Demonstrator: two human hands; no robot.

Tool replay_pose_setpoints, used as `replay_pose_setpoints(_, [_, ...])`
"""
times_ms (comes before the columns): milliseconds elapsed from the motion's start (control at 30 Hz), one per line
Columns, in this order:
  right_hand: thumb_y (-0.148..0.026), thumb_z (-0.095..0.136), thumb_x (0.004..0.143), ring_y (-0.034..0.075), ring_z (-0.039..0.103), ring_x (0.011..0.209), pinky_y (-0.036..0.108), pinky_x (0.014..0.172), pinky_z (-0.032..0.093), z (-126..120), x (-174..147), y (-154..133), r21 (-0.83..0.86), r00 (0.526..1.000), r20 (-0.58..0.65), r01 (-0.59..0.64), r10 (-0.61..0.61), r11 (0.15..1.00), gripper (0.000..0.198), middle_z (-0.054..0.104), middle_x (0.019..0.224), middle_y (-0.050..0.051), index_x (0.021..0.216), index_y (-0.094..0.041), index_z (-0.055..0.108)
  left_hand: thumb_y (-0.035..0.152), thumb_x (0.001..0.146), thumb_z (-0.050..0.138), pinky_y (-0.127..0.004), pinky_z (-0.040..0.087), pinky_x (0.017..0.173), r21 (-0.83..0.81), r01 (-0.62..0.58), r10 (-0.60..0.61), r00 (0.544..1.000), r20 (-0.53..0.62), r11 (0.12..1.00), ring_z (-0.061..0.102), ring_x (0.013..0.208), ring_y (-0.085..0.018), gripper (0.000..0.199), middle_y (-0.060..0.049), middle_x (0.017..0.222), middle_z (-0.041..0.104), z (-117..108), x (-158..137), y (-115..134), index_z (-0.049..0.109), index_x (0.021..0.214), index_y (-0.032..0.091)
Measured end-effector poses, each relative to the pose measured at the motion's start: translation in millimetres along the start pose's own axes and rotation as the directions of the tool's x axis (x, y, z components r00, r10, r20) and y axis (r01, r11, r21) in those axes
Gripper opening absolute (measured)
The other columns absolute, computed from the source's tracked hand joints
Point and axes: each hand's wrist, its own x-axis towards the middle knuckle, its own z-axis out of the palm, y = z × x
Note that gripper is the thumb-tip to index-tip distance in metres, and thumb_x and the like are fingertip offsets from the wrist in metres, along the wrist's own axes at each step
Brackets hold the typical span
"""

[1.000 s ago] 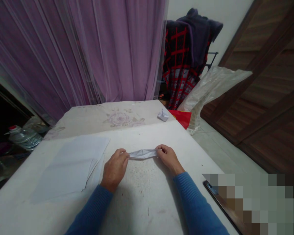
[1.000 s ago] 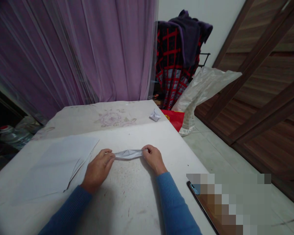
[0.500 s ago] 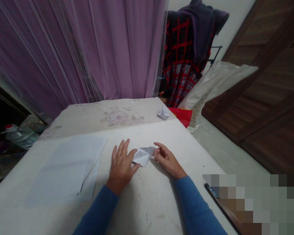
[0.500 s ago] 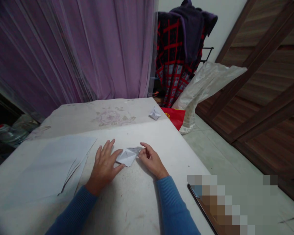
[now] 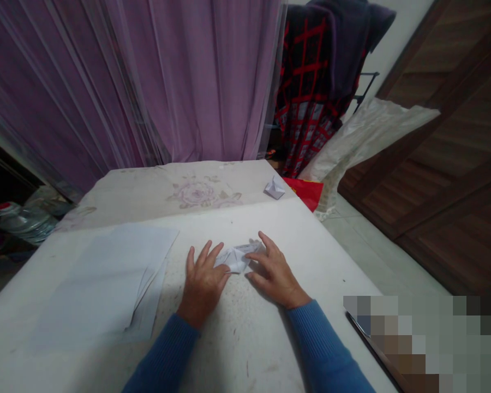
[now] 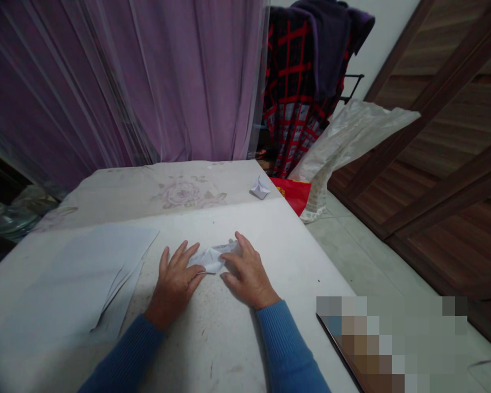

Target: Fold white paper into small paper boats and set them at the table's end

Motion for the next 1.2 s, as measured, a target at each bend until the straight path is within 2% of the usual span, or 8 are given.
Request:
replay_pose_setpoints(167, [-0.029,0.073,0.078,0.034,0.032,0.14,0.052,0.105,0.035,3.8,9.3,-7.2,-0.069,0.998,0.064,0.028,-0.024,0.997,0.02,0.036,0.152,0.016,0.096,-0.022,0.073,0.017,0.087,0.061,-0.065,0.012,0.115,-0.076,-0.068,0.074,0.994,0.077,0.995,0.043,0.136,-0.031,0.012,-0.003,0.123,0.068,-4.1,-0.4,-10.4,0.07,0.086,0.024])
replay_pose_setpoints(267, [-0.031,0.071,0.081,0.031,0.043,0.133,0.047,0.102,0.04,3.7,13.2,-10.1,-0.063,0.994,0.111,-0.009,0.016,0.998,0.013,0.048,0.144,0.015,0.087,-0.021,0.074,0.018,0.087,0.058,-0.065,0.014,0.114,-0.135,-0.022,0.04,0.99,0.138,0.991,0.049,0.131,-0.029,0.012,-0.004,0.12,0.07,-6.3,0.1,-16.8,0.068,0.089,0.024])
replay_pose_setpoints(433, [-0.034,0.065,0.086,0.024,0.06,0.111,0.036,0.093,0.046,-1.2,33.8,-15.9,-0.16,0.962,0.244,-0.082,0.12,0.984,0.016,0.066,0.122,0.01,0.081,-0.021,0.073,0.024,0.088,0.055,-0.058,0.029,0.111,-0.155,0.169,-0.148,0.979,0.138,0.973,0.062,0.114,-0.024,0.011,-0.007,0.122,0.068,-0.7,1.9,-24.0,0.066,0.09,0.022])
replay_pose_setpoints(567, [-0.038,0.065,0.085,0.023,0.061,0.099,0.033,0.082,0.047,-0.5,49.3,-19.3,-0.253,0.937,0.276,-0.142,0.212,0.957,0.022,0.068,0.108,0.009,0.096,-0.019,0.069,0.028,0.09,0.053,-0.045,0.044,0.101,-0.155,0.191,-0.182,0.981,0.064,0.969,0.063,0.109,-0.024,0.016,-0.01,0.117,0.068,7.8,0.8,-30.0,0.064,0.097,0.019])
replay_pose_setpoints(733, [-0.036,0.062,0.086,0.025,0.056,0.099,0.035,0.085,0.042,15.6,41.1,-16.2,-0.262,0.97,0.141,-0.156,0.197,0.952,0.025,0.064,0.108,0.011,0.105,-0.02,0.065,0.02,0.095,0.044,-0.05,0.037,0.109,-0.036,0.109,-0.11,0.994,-0.025,0.993,0.056,0.121,-0.026,0.03,-0.01,0.127,0.065,9.7,-4.3,-18.4,0.062,0.119,0.019])
replay_pose_setpoints(900, [-0.037,0.054,0.093,0.025,0.055,0.098,0.036,0.085,0.041,28.7,31.8,-13.7,-0.278,0.982,0.026,-0.175,0.189,0.945,0.026,0.064,0.109,0.011,0.109,-0.019,0.064,0.023,0.096,0.042,-0.048,0.033,0.114,-0.023,-0.067,0.069,0.99,0.125,0.998,0.049,0.131,-0.025,0.039,-0.008,0.137,0.059,8.3,-12.5,3.1,0.054,0.132,0.017])
replay_pose_setpoints(1033, [-0.04,0.05,0.095,0.025,0.055,0.095,0.036,0.082,0.043,30.2,35.2,-12.6,-0.283,0.98,0.01,-0.186,0.197,0.941,0.029,0.064,0.106,0.012,0.106,-0.018,0.066,0.032,0.095,0.045,-0.047,0.037,0.111,0.013,-0.073,0.07,0.98,0.185,0.997,0.047,0.134,-0.027,0.048,-0.012,0.142,0.053,13.8,-20.6,3.3,0.047,0.14,0.015])
replay_pose_setpoints(1200, [-0.027,0.04,0.098,0.025,0.054,0.113,0.039,0.095,0.041,24.1,24.6,-11.3,-0.197,0.972,-0.174,-0.192,0.158,0.961,0.033,0.062,0.121,0.013,0.119,-0.018,0.064,0.04,0.095,0.046,-0.047,0.037,0.111,0.046,-0.086,0.076,0.98,0.185,0.995,0.044,0.136,-0.028,0.056,-0.015,0.145,0.049,18.3,-25.3,-0.5,0.041,0.144,0.013])
